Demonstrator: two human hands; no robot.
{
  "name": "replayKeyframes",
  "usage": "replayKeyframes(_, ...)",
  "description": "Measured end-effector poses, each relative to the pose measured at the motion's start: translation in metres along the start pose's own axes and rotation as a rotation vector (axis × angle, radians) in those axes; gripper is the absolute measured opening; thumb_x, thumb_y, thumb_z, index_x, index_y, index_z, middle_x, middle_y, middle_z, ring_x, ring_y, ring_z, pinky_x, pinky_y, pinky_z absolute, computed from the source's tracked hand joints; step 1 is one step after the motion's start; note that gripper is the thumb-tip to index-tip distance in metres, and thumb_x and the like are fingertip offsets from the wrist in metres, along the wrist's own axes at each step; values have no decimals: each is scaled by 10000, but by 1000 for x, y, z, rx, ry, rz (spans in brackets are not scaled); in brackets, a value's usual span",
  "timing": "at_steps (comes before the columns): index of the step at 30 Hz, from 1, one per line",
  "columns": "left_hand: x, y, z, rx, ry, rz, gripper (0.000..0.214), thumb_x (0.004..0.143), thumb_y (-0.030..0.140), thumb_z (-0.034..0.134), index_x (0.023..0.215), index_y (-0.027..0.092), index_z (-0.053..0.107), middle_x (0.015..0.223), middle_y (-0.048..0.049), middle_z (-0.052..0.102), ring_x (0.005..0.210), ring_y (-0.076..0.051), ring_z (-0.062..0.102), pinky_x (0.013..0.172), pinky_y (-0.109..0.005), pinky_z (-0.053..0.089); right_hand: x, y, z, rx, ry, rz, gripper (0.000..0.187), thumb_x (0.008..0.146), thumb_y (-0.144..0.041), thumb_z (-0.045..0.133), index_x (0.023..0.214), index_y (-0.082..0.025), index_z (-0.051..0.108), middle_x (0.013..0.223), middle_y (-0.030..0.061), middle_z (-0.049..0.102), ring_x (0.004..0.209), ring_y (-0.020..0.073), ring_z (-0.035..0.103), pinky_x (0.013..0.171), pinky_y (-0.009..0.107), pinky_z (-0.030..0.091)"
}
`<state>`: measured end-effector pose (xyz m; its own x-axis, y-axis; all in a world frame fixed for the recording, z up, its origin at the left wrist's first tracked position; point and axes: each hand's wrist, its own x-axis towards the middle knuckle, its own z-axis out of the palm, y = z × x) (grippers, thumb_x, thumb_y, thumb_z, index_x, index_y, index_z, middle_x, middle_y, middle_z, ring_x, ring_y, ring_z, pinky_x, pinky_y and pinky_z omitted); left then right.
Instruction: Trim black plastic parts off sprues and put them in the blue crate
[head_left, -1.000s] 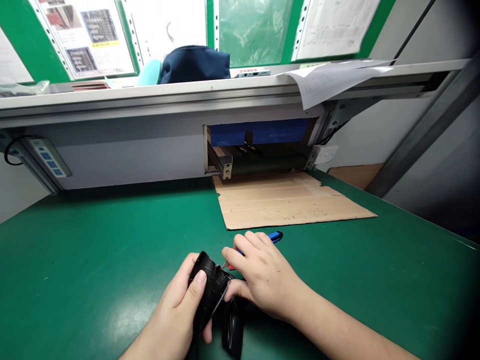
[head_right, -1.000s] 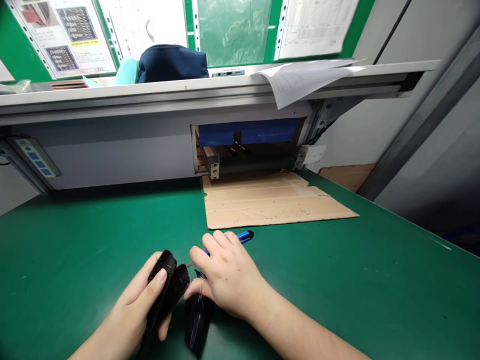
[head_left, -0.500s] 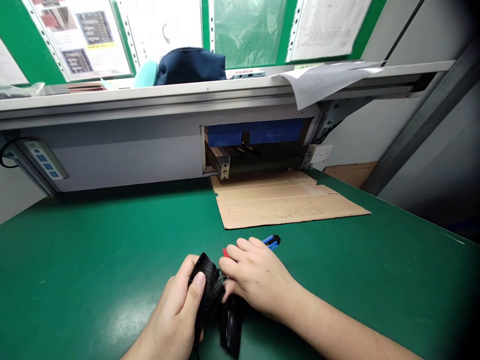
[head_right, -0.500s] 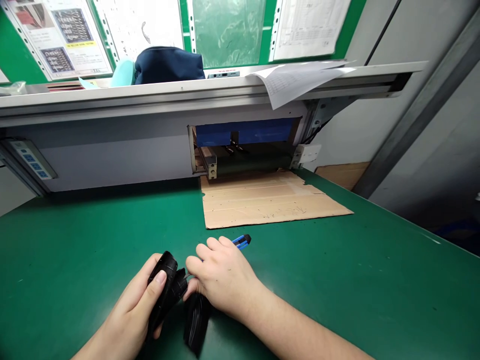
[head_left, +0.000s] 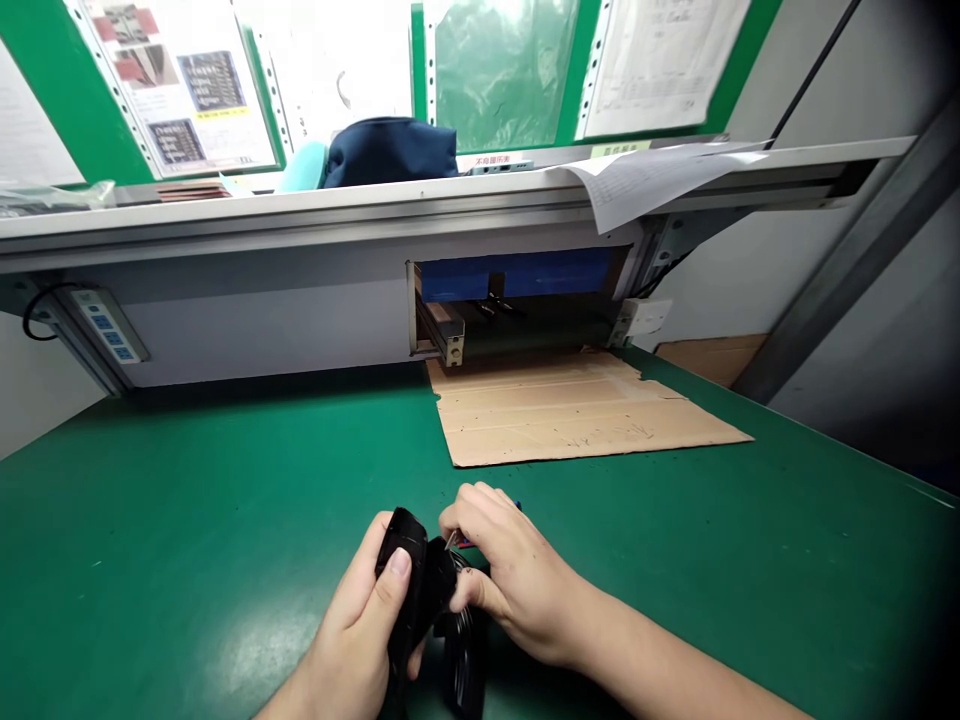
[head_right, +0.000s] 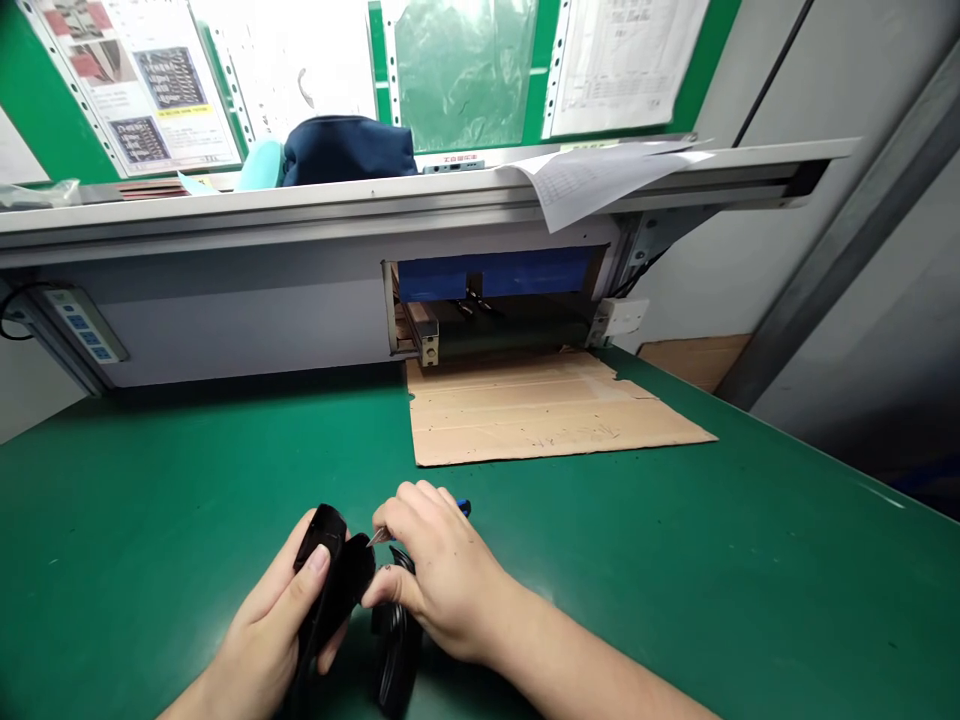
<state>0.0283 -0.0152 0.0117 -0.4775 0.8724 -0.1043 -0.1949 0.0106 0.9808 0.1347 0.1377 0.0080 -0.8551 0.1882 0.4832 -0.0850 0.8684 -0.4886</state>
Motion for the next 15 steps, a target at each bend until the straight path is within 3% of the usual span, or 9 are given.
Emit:
replayKeyframes(6, 2, 0, -2, 22, -41, 32, 410, 908, 567, 450, 1072, 193, 429, 653, 45, 470, 480, -80, 398, 462, -198, 339, -2, -4, 8, -75, 58, 31, 685, 918, -762, 133, 822, -187, 494, 821, 33, 492, 728, 194, 410, 673, 306, 317)
replayKeyframes(8, 1, 0, -2, 60, -13, 34, 436, 890, 591, 467, 1068, 193, 446, 649, 43, 462, 494, -90, 409, 466, -204, 351, -1, -2, 3, 22, -27, -13, 660, 946, -736, 157, 731, -181, 442, 741, 10, 468, 669, 167, 399, 630, 282, 312)
replayKeyframes(12, 0, 0, -4, 121, 12, 29, 461, 877, 616, 459, 1066, 195, 475, 687, 14, 504, 524, -116, 442, 478, -223, 381, 1, 7, -14, 423, -242, -59, 655, 949, -741, 196, 674, -180, 393, 626, -27, 396, 561, 122, 367, 531, 232, 307)
replayKeyframes(15, 2, 2, -6, 174, 44, 77, 412, 901, 571, 443, 1062, 196, 502, 782, -19, 558, 581, -136, 481, 535, -244, 415, 2, 13, -24, 437, -94, 21, 639, 905, -774, 320, 797, -172, 503, 702, -4, 476, 619, 137, 424, 568, 237, 355)
